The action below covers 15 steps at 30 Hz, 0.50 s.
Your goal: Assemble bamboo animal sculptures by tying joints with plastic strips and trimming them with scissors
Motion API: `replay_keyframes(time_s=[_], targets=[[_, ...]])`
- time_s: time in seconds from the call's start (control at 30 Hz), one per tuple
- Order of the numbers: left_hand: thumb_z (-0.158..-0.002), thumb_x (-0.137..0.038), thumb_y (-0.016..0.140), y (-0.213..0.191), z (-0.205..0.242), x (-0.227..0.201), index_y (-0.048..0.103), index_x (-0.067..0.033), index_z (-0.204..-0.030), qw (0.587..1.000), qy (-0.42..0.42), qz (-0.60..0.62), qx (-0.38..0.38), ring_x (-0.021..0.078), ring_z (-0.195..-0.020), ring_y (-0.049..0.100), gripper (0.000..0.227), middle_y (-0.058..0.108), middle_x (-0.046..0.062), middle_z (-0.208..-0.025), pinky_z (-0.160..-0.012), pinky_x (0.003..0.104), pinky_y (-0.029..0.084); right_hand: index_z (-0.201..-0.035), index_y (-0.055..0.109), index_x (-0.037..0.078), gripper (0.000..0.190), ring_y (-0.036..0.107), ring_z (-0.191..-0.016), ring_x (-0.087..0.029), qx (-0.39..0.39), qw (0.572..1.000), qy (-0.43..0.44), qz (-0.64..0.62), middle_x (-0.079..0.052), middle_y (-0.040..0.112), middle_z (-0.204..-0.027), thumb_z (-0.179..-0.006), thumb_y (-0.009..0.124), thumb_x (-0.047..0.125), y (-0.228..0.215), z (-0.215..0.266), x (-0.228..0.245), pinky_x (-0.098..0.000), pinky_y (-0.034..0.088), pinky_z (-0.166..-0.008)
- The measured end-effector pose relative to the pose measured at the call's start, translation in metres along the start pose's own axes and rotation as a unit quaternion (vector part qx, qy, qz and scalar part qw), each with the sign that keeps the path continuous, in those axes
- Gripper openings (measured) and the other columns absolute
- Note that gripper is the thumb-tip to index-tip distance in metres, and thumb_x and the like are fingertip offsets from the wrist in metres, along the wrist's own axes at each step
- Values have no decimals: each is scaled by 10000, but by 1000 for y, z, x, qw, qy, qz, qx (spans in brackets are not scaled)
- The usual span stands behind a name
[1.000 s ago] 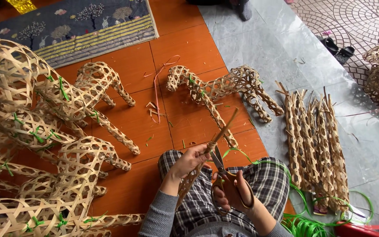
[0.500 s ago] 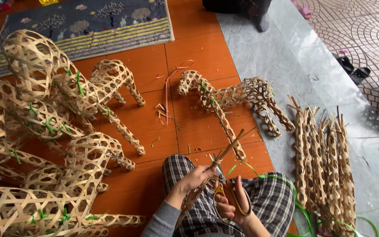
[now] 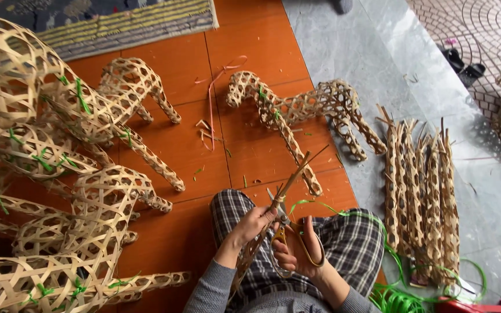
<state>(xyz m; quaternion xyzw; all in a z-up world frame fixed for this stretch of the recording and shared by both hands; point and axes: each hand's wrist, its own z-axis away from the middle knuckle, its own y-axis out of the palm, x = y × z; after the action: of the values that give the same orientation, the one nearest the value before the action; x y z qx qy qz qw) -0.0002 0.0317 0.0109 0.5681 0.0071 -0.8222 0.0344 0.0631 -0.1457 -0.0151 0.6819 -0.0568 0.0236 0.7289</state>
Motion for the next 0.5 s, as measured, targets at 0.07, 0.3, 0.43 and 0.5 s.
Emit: replay_keyframes(time_s=[0.07, 0.3, 0.43, 0.5], targets=[[-958, -532, 410, 1, 2, -1, 538, -140, -845, 1000, 8, 23, 0, 138, -701, 545, 428, 583, -19, -747, -821, 375, 435, -1252, 466, 112, 811, 474, -568, -220, 11, 1000, 2, -1, -169, 541, -898, -818, 408, 795, -2, 1, -1, -297, 430, -453], [-933, -508, 468, -5, 5, -8, 598, -108, -843, 997, 26, 5, -73, 180, -824, 625, 430, 627, 29, -841, -866, 353, 531, -1253, 426, 104, 803, 286, -425, -67, 21, 1000, 14, 4, -54, 412, -755, -831, 389, 786, -3, 5, -5, -212, 316, -378], [-982, -473, 415, 0, 8, -11, 459, -139, -797, 998, 49, 40, -19, 165, -641, 662, 385, 602, 24, -626, -749, 334, 480, -1201, 504, 103, 796, 258, -387, -38, -27, 999, 12, -18, -47, 386, -708, -846, 359, 800, -7, 7, -5, -192, 307, -325], [-921, -593, 413, 0, 3, 0, 503, -168, -779, 997, 56, -1, -47, 168, -771, 571, 457, 541, -10, -780, -893, 413, 500, -1161, 519, 113, 768, 237, -369, -30, -45, 999, 7, 10, -34, 377, -680, -854, 337, 793, 1, 8, -5, -179, 266, -308]])
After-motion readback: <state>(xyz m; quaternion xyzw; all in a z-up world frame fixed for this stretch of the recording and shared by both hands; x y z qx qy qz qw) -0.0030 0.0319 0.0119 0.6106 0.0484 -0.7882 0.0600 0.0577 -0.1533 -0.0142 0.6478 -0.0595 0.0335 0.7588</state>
